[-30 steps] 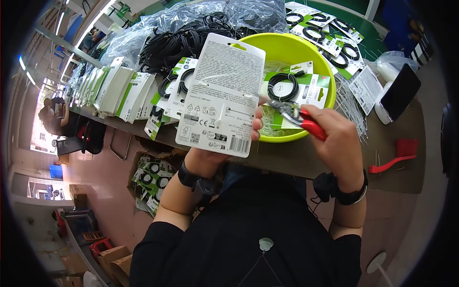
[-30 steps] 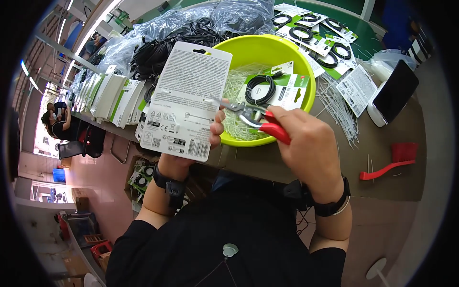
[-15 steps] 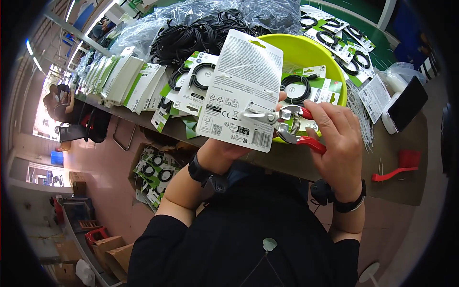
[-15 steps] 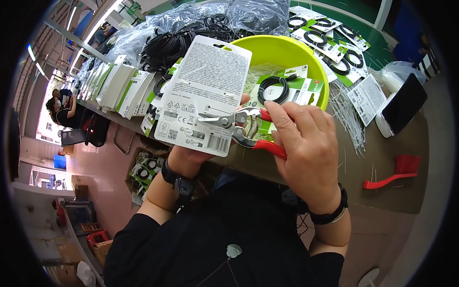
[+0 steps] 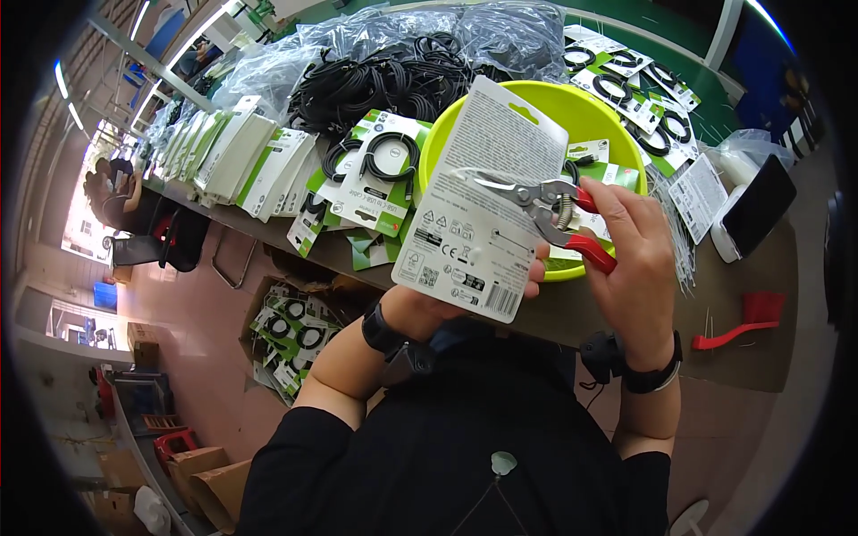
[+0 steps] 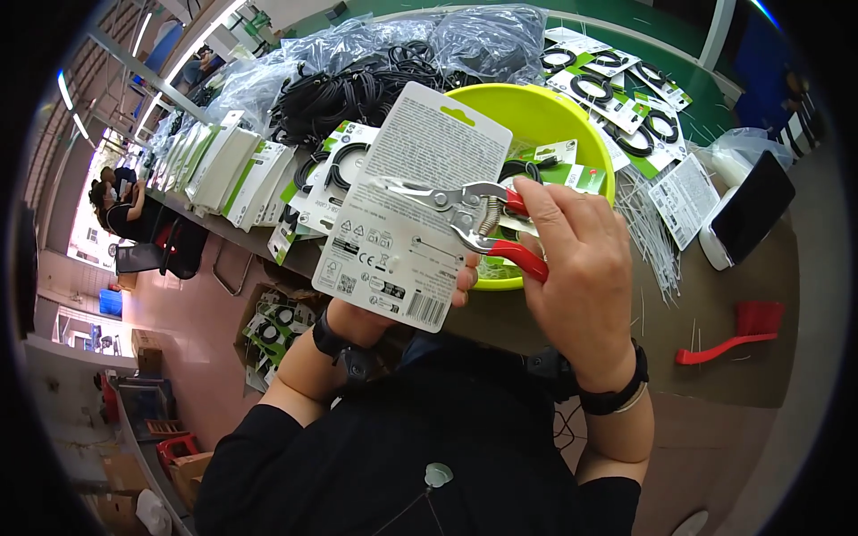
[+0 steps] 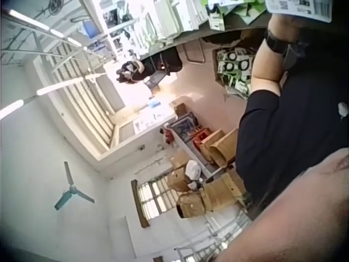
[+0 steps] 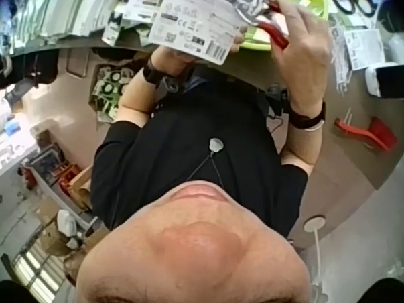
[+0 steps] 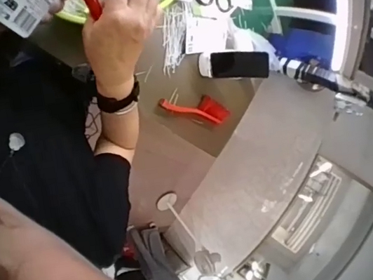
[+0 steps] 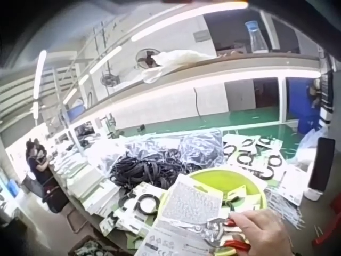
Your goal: The person removes cable ties from packaged USB cables by snipping them with shears from both the front and back. After pulling the ties out and dropping them into a bowl, the person places the processed packages into a cardboard box.
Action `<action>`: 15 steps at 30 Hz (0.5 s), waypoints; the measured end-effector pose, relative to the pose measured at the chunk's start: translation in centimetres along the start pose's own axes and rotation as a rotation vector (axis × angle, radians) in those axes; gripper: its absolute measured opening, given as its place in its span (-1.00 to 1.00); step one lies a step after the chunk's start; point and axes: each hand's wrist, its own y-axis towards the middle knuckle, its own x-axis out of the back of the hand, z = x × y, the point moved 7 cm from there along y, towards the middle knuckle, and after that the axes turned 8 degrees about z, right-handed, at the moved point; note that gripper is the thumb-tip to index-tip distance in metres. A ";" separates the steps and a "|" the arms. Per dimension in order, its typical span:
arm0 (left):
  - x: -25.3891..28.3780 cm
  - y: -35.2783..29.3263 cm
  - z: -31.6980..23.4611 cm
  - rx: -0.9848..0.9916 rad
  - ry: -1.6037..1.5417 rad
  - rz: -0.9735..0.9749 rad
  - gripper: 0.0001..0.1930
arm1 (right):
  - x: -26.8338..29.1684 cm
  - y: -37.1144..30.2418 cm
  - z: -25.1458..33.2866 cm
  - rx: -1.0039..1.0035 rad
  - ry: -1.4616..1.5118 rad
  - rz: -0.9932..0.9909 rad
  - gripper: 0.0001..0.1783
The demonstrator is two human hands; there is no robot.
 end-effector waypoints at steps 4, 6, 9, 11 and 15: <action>-0.4 0.3 0.3 0.047 0.029 -0.046 -0.25 | -0.1 0.4 0.5 0.014 -0.001 -0.008 -0.47; -1.0 0.2 0.2 0.039 0.048 -0.061 -0.25 | -0.2 0.4 0.5 0.015 0.008 -0.010 -0.47; -1.2 0.0 0.1 0.022 0.086 -0.090 -0.26 | -0.2 0.6 0.7 0.055 -0.064 -0.012 -0.47; -1.1 0.0 0.0 0.009 0.137 -0.035 -0.26 | -0.5 0.5 0.4 0.033 -0.013 0.036 -0.48; -1.7 0.9 0.0 -0.008 -0.109 0.259 -0.41 | -1.3 0.1 -1.0 -0.045 0.213 0.103 -0.49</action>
